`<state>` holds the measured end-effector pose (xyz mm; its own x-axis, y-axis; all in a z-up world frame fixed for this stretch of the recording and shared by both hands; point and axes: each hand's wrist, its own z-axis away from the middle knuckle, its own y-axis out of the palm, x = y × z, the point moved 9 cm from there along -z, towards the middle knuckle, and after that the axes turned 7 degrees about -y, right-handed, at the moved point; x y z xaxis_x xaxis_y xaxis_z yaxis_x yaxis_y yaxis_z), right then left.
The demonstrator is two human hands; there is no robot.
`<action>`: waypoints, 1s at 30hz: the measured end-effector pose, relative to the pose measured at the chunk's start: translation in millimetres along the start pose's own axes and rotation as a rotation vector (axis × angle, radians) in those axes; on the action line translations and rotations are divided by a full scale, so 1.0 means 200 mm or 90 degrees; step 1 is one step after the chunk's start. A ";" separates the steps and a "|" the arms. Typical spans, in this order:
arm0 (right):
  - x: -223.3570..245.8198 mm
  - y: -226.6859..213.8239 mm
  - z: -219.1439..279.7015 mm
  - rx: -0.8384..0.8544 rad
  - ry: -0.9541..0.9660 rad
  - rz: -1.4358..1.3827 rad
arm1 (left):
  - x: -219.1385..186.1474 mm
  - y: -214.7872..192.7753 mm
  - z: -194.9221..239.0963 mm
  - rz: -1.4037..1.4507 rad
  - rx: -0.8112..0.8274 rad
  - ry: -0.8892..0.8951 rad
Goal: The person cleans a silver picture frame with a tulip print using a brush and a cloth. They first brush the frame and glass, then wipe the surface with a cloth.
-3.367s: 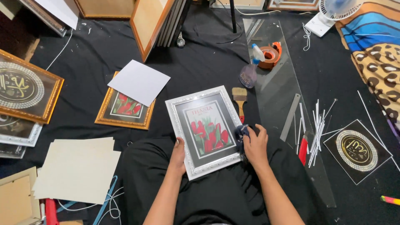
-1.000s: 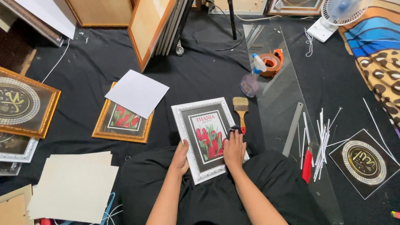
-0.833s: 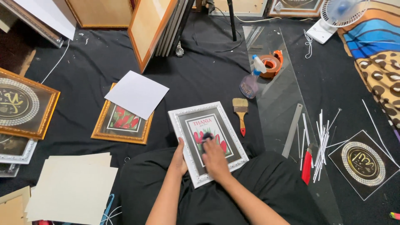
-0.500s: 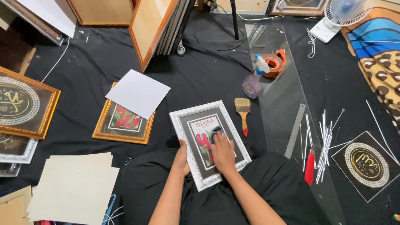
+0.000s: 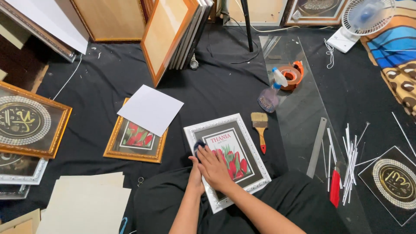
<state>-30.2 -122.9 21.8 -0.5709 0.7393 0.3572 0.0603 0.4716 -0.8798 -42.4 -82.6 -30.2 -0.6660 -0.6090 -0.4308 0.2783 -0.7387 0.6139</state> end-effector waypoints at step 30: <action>-0.62 -0.02 -0.11 0.104 0.220 0.053 | 0.00 -0.08 0.04 -0.073 -0.229 -0.096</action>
<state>58.7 -206.2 -12.4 -0.2587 0.9030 0.3430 -0.0518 0.3416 -0.9384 -53.4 -68.1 -35.5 -0.7936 -0.4871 -0.3647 0.4030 -0.8698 0.2848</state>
